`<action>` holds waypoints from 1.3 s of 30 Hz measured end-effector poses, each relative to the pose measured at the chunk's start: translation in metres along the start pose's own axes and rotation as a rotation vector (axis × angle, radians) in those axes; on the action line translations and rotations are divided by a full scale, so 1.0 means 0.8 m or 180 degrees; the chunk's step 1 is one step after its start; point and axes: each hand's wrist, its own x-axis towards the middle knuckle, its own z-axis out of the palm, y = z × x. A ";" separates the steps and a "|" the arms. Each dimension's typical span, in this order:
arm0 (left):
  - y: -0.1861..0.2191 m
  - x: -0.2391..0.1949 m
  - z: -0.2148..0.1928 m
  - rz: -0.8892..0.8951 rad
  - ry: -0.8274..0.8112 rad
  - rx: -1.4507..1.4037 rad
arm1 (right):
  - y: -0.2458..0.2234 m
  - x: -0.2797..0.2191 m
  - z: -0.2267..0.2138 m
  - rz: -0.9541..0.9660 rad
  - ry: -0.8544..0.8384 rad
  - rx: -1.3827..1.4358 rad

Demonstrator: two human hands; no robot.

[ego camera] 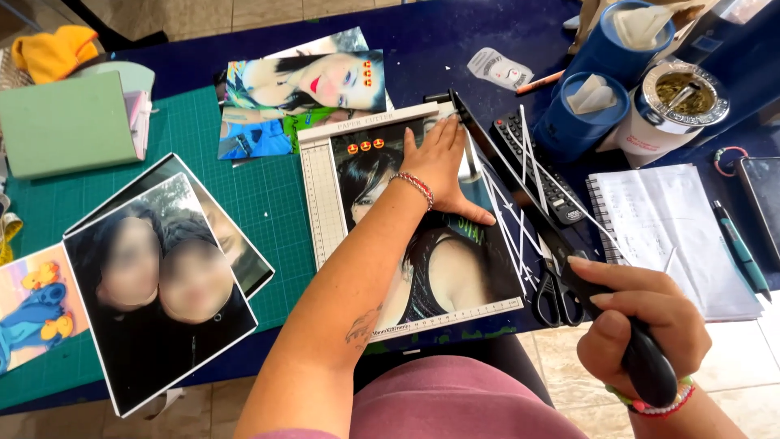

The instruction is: Trimming the edges of printed photos using a manual paper cutter on a workbench.

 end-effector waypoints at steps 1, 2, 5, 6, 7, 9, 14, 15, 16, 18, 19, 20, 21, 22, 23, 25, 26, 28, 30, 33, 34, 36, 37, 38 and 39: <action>-0.001 0.000 0.003 -0.0009 -0.0006 -0.0021 | 0.001 -0.001 0.002 -0.0001 -0.0023 0.0005; -0.002 0.002 0.005 0.0001 0.0041 0.0006 | 0.002 -0.001 0.004 -0.0052 0.0065 0.0041; -0.004 0.003 0.003 0.0004 0.0081 0.0027 | 0.009 -0.002 0.007 -0.0146 0.0186 0.0055; -0.003 0.003 0.004 0.0012 0.0043 0.0020 | 0.010 -0.004 0.007 -0.0158 0.0213 0.0022; -0.002 0.003 0.007 0.0012 0.0028 -0.0003 | 0.009 -0.005 0.006 -0.0149 0.0187 0.0019; -0.003 0.005 0.007 0.0008 0.0028 0.0040 | 0.008 -0.003 0.006 -0.0158 0.0160 0.0040; -0.004 0.006 0.011 0.0029 0.0071 0.0014 | 0.009 -0.005 0.005 -0.0140 0.0138 0.0007; -0.004 0.006 0.010 0.0018 0.0052 -0.0004 | 0.009 -0.005 0.005 -0.0112 0.0136 -0.0008; -0.005 0.006 0.010 0.0020 0.0050 -0.0001 | 0.008 -0.005 0.005 -0.0109 0.0139 -0.0009; -0.005 0.005 0.011 0.0056 0.0073 -0.0036 | 0.007 -0.004 0.004 -0.0113 0.0094 -0.0005; -0.006 0.006 0.012 0.0057 0.0067 -0.0036 | 0.007 -0.003 0.004 -0.0107 0.0093 -0.0005; -0.007 0.007 0.013 0.0068 0.0107 -0.0039 | 0.006 -0.003 0.003 -0.0105 0.0080 0.0005; -0.007 0.007 0.014 0.0078 0.0147 -0.0043 | 0.006 -0.003 0.003 -0.0104 0.0067 0.0016; -0.007 0.009 0.015 0.0079 0.0145 -0.0044 | 0.005 -0.002 0.002 -0.0102 0.0065 0.0014; -0.008 0.010 0.016 0.0095 0.0184 -0.0036 | 0.005 -0.001 0.002 -0.0103 0.0051 0.0021; -0.009 0.011 0.019 0.0105 0.0219 -0.0030 | 0.004 0.000 0.002 -0.0102 0.0032 0.0035; -0.009 0.012 0.020 0.0120 0.0264 -0.0016 | 0.003 0.000 0.002 -0.0121 0.0039 0.0004; -0.010 0.013 0.022 0.0135 0.0304 -0.0003 | 0.003 0.001 0.001 -0.0137 0.0043 -0.0027; -0.010 0.013 0.023 0.0137 0.0331 -0.0003 | 0.003 0.001 0.000 -0.0152 0.0023 -0.0034; -0.009 0.012 0.022 0.0128 0.0304 0.0010 | 0.003 0.004 0.000 -0.0192 -0.0018 0.0104; -0.009 0.011 0.020 0.0127 0.0303 0.0008 | 0.002 0.004 0.000 -0.0191 -0.0020 0.0105; -0.007 0.009 0.016 0.0118 0.0187 0.0008 | 0.002 0.005 0.001 -0.0228 0.0013 0.0132; -0.008 0.010 0.015 0.0117 0.0189 0.0009 | 0.002 0.006 0.001 -0.0231 0.0015 0.0133; -0.008 0.010 0.016 0.0121 0.0191 0.0013 | 0.002 0.005 0.001 -0.0233 0.0010 0.0101; -0.007 0.011 0.016 0.0125 0.0193 0.0017 | 0.002 0.005 0.000 -0.0235 0.0005 0.0070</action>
